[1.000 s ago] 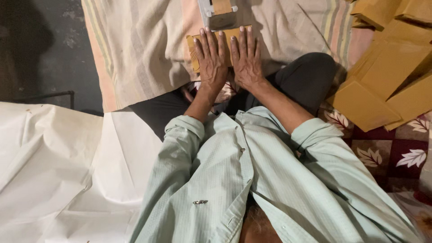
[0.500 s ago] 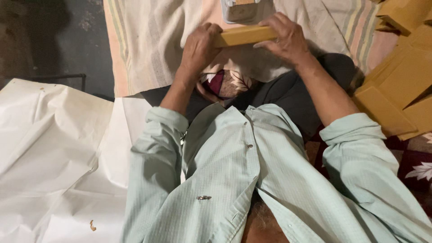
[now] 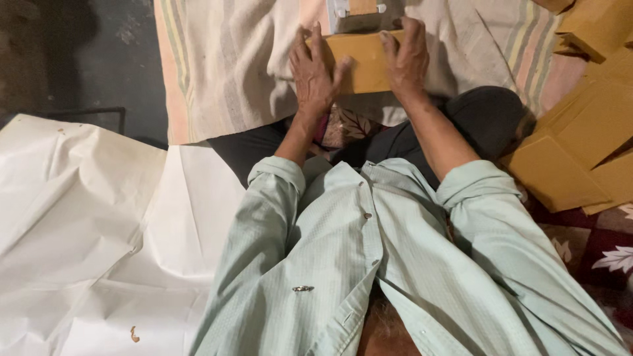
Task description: The person assembles small cardboard boxes by folding flaps and sealing them with packing tape. They repeatedly pick up flat-packed boxes, fold them into shape, apply tape to the seams, and place the finished boxes aside.
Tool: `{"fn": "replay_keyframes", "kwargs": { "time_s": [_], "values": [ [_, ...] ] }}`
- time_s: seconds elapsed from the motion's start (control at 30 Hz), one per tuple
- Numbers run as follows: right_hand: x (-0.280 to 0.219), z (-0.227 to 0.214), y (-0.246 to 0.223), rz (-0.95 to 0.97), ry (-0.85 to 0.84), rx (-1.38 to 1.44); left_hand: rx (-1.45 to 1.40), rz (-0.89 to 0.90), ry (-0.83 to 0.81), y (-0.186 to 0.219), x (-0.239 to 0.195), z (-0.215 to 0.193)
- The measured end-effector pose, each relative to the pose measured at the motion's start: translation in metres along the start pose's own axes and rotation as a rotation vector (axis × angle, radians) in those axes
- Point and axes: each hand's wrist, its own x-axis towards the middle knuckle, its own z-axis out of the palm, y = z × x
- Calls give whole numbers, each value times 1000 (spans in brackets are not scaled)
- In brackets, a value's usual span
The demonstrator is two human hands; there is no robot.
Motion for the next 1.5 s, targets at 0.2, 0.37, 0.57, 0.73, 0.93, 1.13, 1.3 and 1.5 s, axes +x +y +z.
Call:
{"fn": "replay_keyframes", "kwargs": {
  "time_s": [0.2,0.37,0.57,0.73,0.93,1.13,1.3,1.5],
  "values": [
    [4,10,5,-186,-53,-411,-19,272,-223,-15,2,-33],
    [1,7,-1,-107,-142,-429,-74,85,-91,-18,-32,-39],
    [10,4,-5,-143,-131,-459,26,-43,-121,4,-73,-23],
    [8,5,-4,-101,-145,-445,283,80,-103,34,-61,-35],
    [6,8,-3,-111,-139,-460,362,14,-547,45,12,-75],
    [9,4,-9,-73,-175,-424,200,132,-267,27,-14,-70],
    [7,4,-13,29,-285,-434,191,45,-188,13,-69,-50],
    [10,3,-8,-59,-214,-421,304,16,-233,13,-58,-48]
  ]
}}
